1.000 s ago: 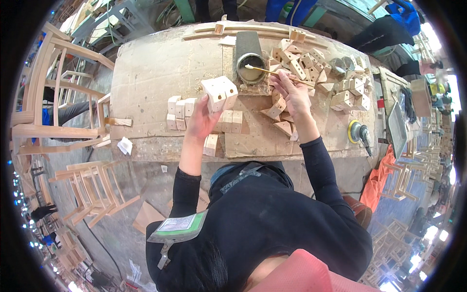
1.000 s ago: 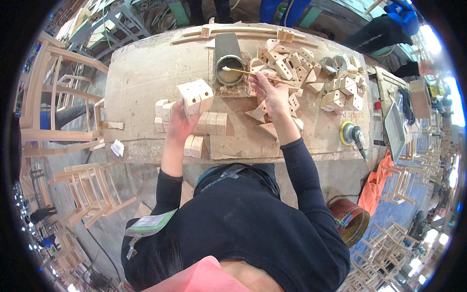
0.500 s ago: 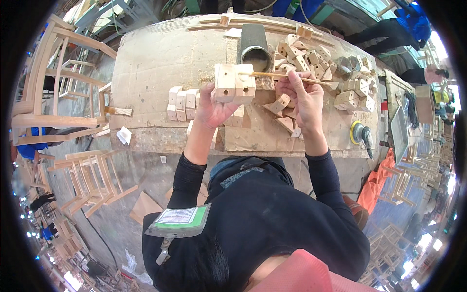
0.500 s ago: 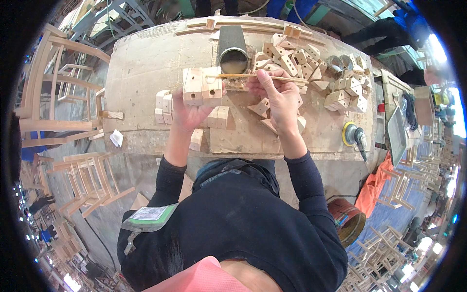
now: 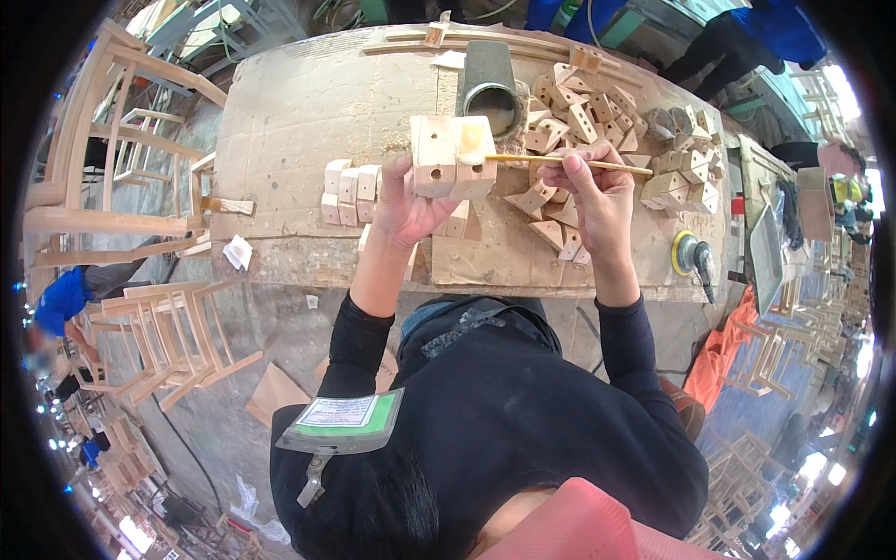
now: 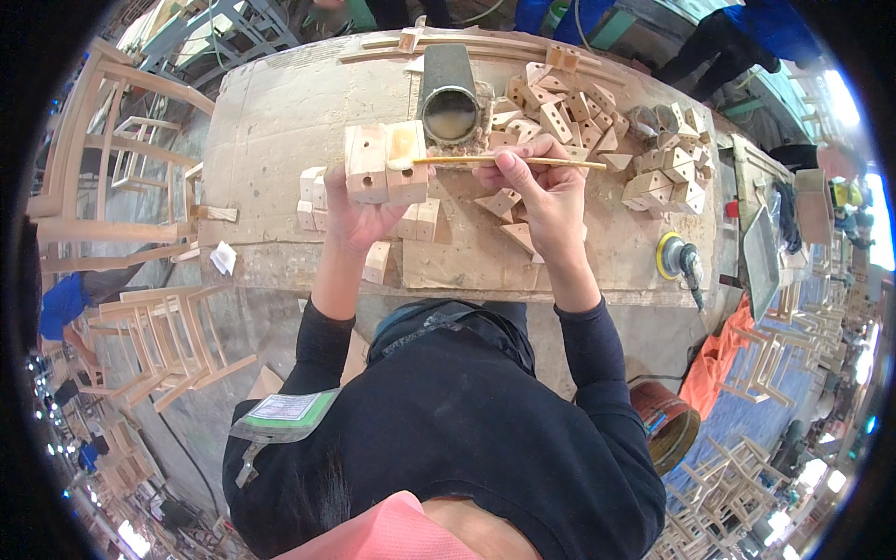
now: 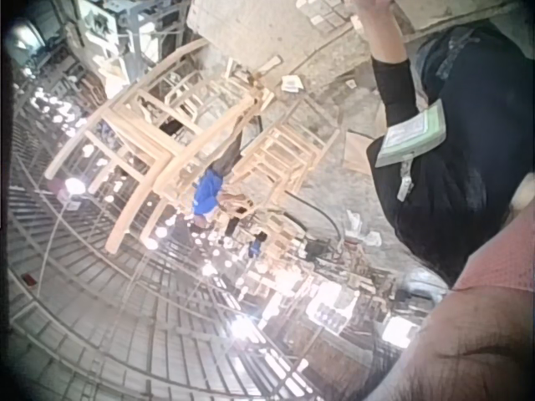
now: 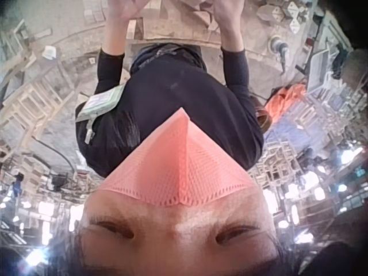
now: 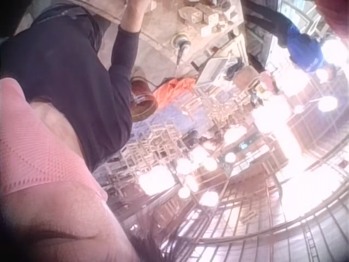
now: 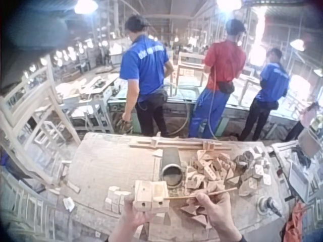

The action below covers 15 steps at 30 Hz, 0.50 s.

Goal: The person repeatedly picks up small wooden blocks from a table, applies glue to their surfaces using a brush, and places them back on the table. The person also uses a handheld sander on some of the wooden pieces.

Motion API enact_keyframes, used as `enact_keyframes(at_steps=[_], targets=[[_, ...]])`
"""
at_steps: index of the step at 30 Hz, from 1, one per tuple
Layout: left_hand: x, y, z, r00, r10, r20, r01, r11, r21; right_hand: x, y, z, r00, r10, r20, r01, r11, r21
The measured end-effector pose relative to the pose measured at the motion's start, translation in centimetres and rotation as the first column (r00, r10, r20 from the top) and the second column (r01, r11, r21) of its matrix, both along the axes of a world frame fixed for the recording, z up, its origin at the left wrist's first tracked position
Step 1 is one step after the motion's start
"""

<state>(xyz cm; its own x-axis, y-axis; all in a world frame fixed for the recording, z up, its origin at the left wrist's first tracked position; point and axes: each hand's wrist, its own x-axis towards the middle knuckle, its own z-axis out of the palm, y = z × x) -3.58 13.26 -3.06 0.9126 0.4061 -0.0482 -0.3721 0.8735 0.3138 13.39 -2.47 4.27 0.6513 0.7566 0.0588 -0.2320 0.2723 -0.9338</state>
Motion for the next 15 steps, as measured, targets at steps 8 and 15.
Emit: enact_keyframes(at_steps=[8,15], targets=[[0.0,-0.6,0.1,0.998,0.003,0.064,-0.001,0.999,-0.040,0.0,-0.7,0.8,1.000,0.006,0.001,-0.006,1.000,-0.004],[-0.1,-1.4,0.2,0.980,-0.011,0.198,0.062,0.965,-0.255,-0.4,-0.7,1.2,1.000,-0.019,0.010,0.018,0.999,0.050]])
